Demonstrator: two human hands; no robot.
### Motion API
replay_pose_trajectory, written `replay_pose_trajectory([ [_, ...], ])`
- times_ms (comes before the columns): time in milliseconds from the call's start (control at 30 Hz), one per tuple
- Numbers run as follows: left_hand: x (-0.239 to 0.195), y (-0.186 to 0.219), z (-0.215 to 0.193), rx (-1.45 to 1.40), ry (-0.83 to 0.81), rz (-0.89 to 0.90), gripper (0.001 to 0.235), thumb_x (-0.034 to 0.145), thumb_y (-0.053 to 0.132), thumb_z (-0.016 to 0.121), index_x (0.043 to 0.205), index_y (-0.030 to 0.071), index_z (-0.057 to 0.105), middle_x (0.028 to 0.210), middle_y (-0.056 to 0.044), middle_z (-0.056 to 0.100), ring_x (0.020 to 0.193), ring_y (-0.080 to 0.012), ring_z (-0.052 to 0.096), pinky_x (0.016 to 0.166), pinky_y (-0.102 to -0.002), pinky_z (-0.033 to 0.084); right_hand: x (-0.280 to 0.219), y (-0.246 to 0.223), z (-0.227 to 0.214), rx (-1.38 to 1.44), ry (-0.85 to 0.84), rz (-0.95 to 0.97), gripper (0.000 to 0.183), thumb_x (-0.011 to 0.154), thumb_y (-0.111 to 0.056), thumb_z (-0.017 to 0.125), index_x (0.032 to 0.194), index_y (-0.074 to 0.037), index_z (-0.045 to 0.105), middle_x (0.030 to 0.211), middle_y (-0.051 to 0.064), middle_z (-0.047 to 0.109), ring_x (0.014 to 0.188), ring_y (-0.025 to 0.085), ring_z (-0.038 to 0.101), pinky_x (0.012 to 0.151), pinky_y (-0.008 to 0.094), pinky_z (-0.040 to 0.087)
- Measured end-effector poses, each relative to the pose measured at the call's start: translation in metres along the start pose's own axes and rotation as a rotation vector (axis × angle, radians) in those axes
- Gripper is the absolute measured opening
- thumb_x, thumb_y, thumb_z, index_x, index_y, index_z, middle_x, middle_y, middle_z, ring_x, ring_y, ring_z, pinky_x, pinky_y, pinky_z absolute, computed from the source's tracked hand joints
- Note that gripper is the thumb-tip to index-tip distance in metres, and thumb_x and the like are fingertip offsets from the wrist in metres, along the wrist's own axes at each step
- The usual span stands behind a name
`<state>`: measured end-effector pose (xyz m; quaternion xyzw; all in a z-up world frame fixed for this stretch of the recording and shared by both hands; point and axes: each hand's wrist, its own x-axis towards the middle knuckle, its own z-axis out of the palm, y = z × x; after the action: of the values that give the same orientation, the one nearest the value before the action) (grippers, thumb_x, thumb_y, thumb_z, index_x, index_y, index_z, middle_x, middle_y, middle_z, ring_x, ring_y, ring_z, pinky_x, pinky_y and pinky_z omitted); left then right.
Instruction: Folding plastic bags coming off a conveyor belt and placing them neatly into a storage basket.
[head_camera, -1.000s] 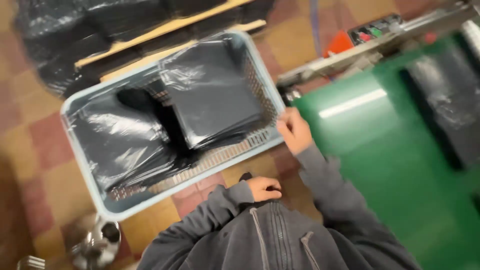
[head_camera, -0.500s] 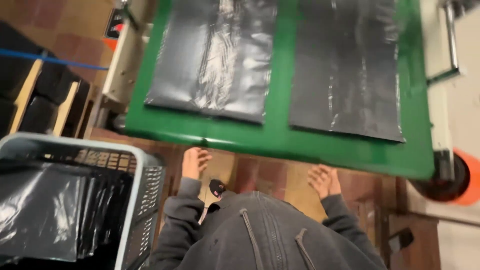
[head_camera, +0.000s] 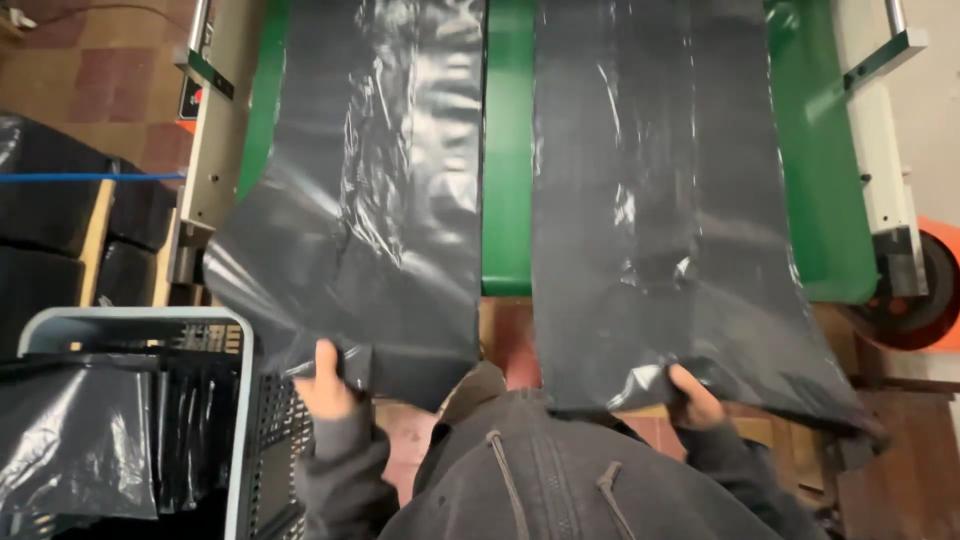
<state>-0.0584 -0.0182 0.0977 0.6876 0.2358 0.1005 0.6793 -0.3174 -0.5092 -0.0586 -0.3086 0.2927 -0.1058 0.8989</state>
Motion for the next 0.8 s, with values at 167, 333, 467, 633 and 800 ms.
replay_pose_trajectory([
  [167, -0.016, 0.046, -0.013, -0.091, -0.323, 0.339, 0.021, 0.091, 0.001, 0.053, 0.109, -0.002, 0.064, 0.100, -0.003, 0.066, 0.086, -0.0139, 0.054, 0.088, -0.026, 0.049, 0.028, -0.077, 0.047, -0.032, -0.213, -0.146, 0.047, 0.090, -0.008, 0.054, 0.132, 0.011, 0.059, 0.129, 0.021, 0.065, 0.111, 0.032, 0.061, 0.103, 0.041, 0.043],
  [333, 0.109, 0.103, 0.093, 0.113, -0.465, 0.383, 0.030, 0.099, 0.018, 0.065, 0.105, -0.010, 0.071, 0.092, -0.012, 0.074, 0.075, -0.0131, 0.060, 0.067, -0.028, 0.052, 0.191, -0.171, 0.196, 0.335, -0.599, -0.080, 0.060, 0.114, -0.046, 0.047, 0.135, 0.010, 0.060, 0.117, 0.025, 0.069, 0.102, 0.043, 0.066, 0.090, 0.052, 0.052],
  [467, 0.251, 0.134, 0.270, 0.036, -0.421, 0.312, 0.055, 0.101, 0.044, 0.070, 0.126, -0.004, 0.067, 0.122, -0.028, 0.068, 0.121, -0.0358, 0.063, 0.110, -0.053, 0.046, 0.268, -0.151, 0.337, -0.037, -0.219, -0.501, 0.069, 0.097, -0.066, 0.038, 0.133, -0.015, 0.067, 0.109, 0.017, 0.076, 0.068, 0.030, 0.073, 0.053, 0.044, 0.062],
  [633, 0.373, 0.120, 0.392, -0.161, -1.039, 0.679, 0.055, 0.109, -0.002, 0.047, 0.159, -0.004, 0.024, 0.159, -0.035, 0.034, 0.149, -0.0451, 0.031, 0.124, -0.059, 0.030, 0.521, 0.072, 0.280, -0.340, -0.298, 0.009, 0.044, 0.100, -0.040, 0.062, 0.138, -0.022, 0.052, 0.104, 0.004, 0.067, 0.077, 0.025, 0.070, 0.058, 0.058, 0.064],
  [800, 0.364, 0.073, 0.279, 0.620, -0.563, 0.879, 0.063, 0.101, 0.020, 0.063, 0.156, 0.003, 0.038, 0.151, -0.022, 0.050, 0.142, -0.0336, 0.046, 0.120, -0.049, 0.036, 0.478, 0.098, 0.329, -1.415, 0.056, -0.113, 0.092, 0.073, -0.064, 0.087, 0.145, -0.014, 0.058, 0.140, 0.013, 0.064, 0.131, 0.025, 0.060, 0.114, 0.036, 0.046],
])
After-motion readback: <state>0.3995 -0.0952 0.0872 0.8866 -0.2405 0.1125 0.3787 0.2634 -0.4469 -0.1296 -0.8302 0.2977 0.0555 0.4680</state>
